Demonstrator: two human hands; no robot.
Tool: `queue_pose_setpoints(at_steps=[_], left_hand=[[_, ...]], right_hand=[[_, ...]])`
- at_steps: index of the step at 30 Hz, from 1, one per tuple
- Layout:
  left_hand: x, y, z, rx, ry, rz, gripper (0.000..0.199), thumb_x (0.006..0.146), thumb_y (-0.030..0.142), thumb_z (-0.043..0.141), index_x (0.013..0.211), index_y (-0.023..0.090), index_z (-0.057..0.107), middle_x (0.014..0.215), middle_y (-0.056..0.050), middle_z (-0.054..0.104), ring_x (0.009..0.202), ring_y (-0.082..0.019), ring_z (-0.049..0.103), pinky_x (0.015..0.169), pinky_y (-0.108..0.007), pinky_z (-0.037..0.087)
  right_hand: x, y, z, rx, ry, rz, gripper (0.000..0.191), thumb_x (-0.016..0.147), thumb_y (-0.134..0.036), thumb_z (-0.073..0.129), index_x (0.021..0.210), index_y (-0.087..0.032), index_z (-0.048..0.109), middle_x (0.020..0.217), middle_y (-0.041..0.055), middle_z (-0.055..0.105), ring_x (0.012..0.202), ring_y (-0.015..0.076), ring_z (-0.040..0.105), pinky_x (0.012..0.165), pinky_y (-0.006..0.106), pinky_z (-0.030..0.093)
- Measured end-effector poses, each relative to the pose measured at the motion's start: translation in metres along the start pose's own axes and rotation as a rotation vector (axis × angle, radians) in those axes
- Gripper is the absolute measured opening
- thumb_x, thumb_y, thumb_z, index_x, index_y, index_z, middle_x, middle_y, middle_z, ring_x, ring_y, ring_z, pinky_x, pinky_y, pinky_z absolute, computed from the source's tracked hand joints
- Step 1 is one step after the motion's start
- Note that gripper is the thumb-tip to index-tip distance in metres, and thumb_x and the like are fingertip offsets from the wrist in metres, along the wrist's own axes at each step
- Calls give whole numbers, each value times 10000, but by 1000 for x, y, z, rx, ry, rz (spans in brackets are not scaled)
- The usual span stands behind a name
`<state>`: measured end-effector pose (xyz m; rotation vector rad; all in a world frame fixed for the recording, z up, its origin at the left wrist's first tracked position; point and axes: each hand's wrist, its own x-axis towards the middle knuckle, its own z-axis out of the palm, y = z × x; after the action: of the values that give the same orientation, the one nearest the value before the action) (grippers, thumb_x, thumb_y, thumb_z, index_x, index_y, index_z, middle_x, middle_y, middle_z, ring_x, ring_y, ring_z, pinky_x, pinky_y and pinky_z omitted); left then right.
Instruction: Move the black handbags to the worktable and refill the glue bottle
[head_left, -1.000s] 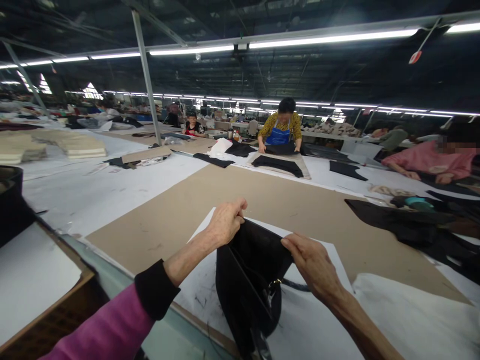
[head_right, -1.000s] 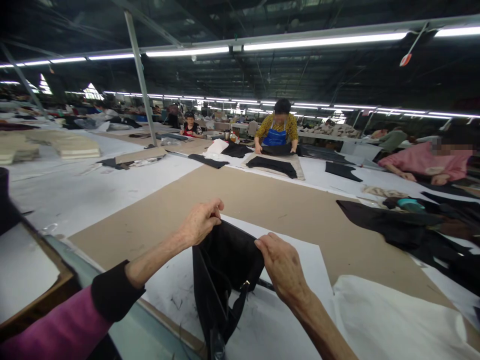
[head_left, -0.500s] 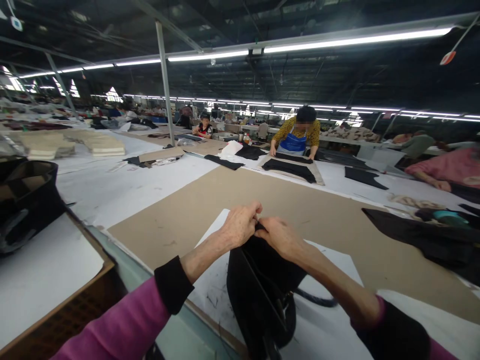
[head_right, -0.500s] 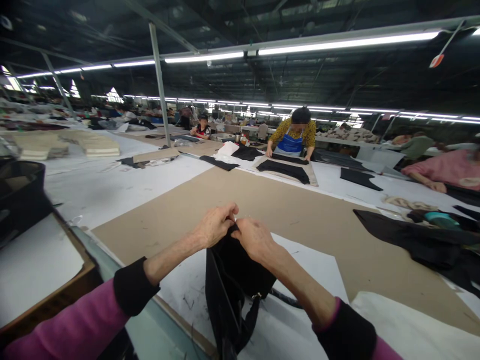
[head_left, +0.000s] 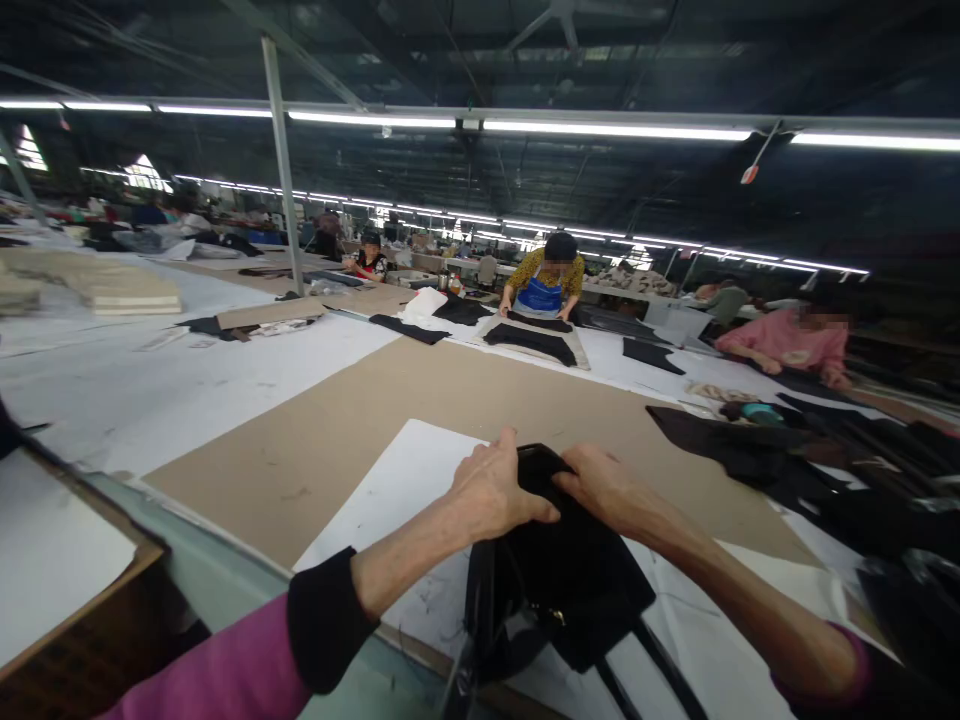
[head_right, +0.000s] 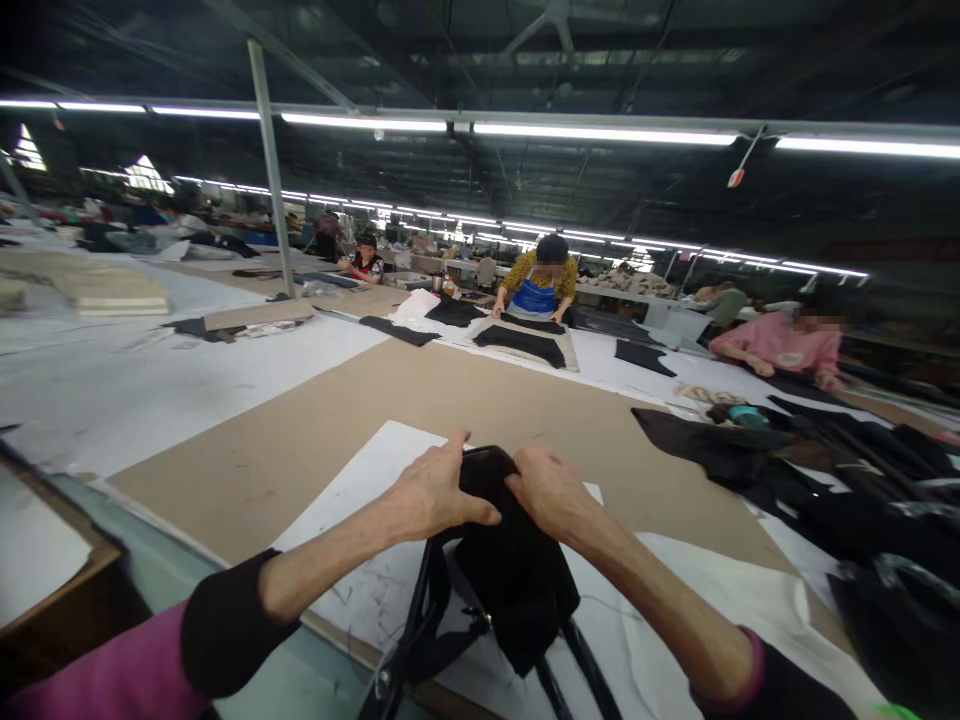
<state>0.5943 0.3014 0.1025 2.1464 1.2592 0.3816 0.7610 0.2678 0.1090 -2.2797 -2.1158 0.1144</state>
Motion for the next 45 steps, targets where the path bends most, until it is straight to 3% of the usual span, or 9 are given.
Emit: queue_pose_setpoints(at_steps=[4,7,10,17,21,27,33,39,45], left_hand=[[15,5,0,126,-75,48,792,555,99,604,1305,204,374,976,-95,638,896,-275,597,667,-286,451],[30,-6,-14,-6,-249,248,526,562,29,462,1038,200,609,772,-8,631,721,-173,587,548,-204,400],[43,-17,-16,-73,-376,332,406,557,31,441,869,175,657,617,34,557,588,-118,518,489,-180,350],[55,-28,6,-91,-332,325,209,600,110,548,775,166,648,563,50,499,549,-99,448,467,-188,299],[55,-31,7,-196,-327,295,148,647,261,622,755,163,645,584,49,505,577,-104,447,501,-198,311],[54,-30,12,-202,-274,311,187,696,330,600,767,163,647,564,52,476,559,-100,412,502,-213,278],[53,-23,11,-89,-250,313,159,705,304,601,778,170,648,565,50,489,565,-105,424,503,-214,274],[59,-15,13,19,-222,379,193,686,274,637,868,214,657,695,38,601,642,-124,486,549,-203,317],[58,-3,15,56,-226,364,147,680,292,644,806,222,671,589,44,537,619,-125,468,519,-204,286]], right_hand=[[-18,12,-2,9,-14,39,174,831,-222,502,680,-154,554,683,50,574,660,174,541,530,249,291],[-29,20,-8,32,-25,30,187,841,-231,506,668,-170,545,683,28,573,654,159,532,529,243,286],[-35,25,-1,72,-54,37,202,840,-240,517,649,-178,537,663,15,572,636,155,531,523,242,285],[-38,24,33,68,-12,69,155,868,-211,482,736,-172,553,792,65,612,774,212,561,640,280,331],[-40,23,33,54,-2,93,130,862,-260,516,780,-174,569,818,75,619,802,234,568,658,294,334],[-32,19,27,89,102,91,266,871,-330,537,1103,-201,564,947,74,635,941,243,560,742,298,354],[-22,12,21,121,113,64,153,867,-257,525,962,-251,645,842,23,651,854,200,582,699,256,352],[-23,14,21,151,121,51,179,880,-238,488,899,-235,665,806,28,647,803,187,579,672,240,353],[-22,19,20,179,125,57,187,860,-214,490,886,-240,673,792,26,649,783,187,576,664,239,360]])
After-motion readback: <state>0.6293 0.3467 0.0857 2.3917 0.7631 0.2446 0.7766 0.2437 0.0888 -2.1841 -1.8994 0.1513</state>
